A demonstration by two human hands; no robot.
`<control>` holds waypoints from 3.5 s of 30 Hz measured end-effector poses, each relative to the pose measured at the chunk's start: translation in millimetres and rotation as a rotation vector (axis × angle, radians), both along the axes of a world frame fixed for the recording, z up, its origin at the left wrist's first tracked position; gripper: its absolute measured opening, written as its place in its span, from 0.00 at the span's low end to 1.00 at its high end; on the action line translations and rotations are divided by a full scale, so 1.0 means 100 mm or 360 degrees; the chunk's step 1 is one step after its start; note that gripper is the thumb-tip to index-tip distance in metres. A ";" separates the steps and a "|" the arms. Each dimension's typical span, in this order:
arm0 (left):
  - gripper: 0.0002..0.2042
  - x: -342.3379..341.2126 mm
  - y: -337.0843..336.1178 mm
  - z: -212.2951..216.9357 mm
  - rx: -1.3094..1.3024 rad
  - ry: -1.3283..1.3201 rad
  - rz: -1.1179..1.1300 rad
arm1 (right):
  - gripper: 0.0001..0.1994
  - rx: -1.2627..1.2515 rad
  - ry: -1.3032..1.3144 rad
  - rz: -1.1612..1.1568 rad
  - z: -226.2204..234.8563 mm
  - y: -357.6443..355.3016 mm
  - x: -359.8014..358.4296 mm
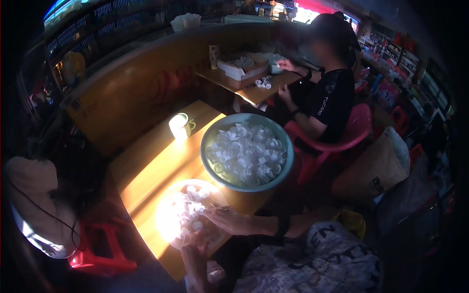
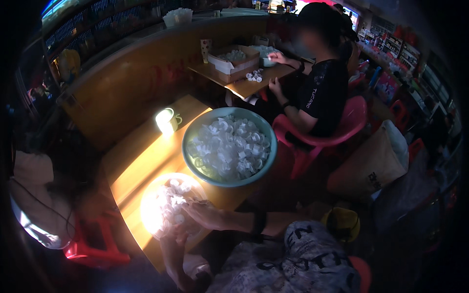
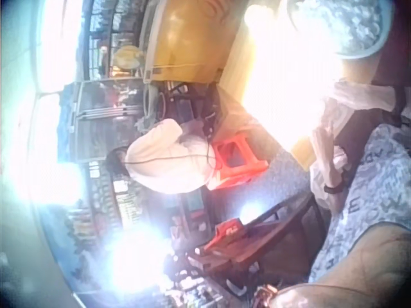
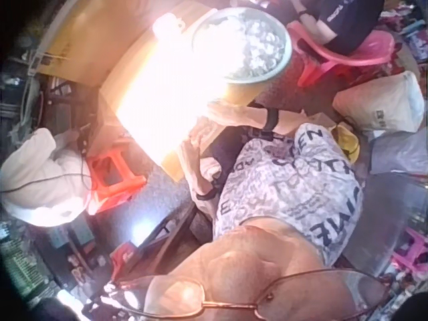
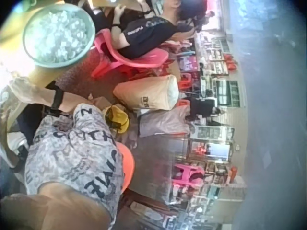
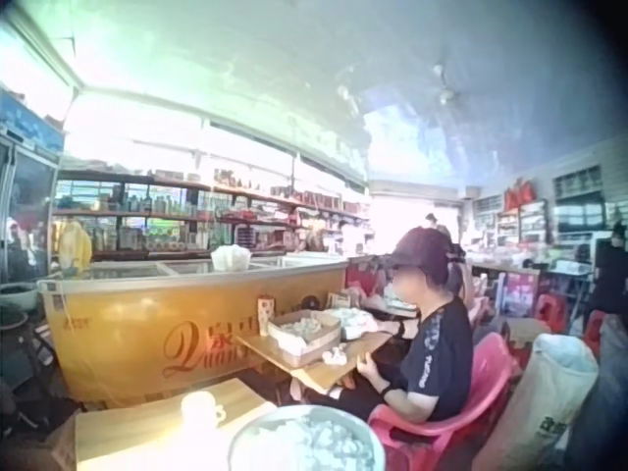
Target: Assembling or sorting small white plastic components at a workshop table.
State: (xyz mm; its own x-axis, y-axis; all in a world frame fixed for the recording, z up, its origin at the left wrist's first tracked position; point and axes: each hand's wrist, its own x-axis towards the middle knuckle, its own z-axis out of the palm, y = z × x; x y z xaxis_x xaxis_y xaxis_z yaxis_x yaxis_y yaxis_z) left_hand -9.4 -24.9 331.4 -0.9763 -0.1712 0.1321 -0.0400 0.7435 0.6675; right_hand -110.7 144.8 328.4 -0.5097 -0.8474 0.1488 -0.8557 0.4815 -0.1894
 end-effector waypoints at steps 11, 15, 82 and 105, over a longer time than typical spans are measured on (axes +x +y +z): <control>0.14 -0.06 0.19 -0.13 0.0048 0.0055 0.0108 | 0.14 -0.0547 -0.0670 0.0100 0.17 0.06 -0.16; 0.12 -0.10 0.25 -0.11 0.0084 0.0073 0.0161 | 0.09 -0.1075 -0.0728 0.0208 0.00 0.04 -0.18; 0.20 0.34 0.41 0.18 0.2130 0.0632 0.0819 | 0.07 -0.0463 -0.0485 0.0208 0.04 -0.14 -0.32; 0.14 0.15 0.44 0.01 0.2164 0.0489 0.0568 | 0.06 -0.0574 -0.1565 -0.0045 0.47 -0.04 -0.25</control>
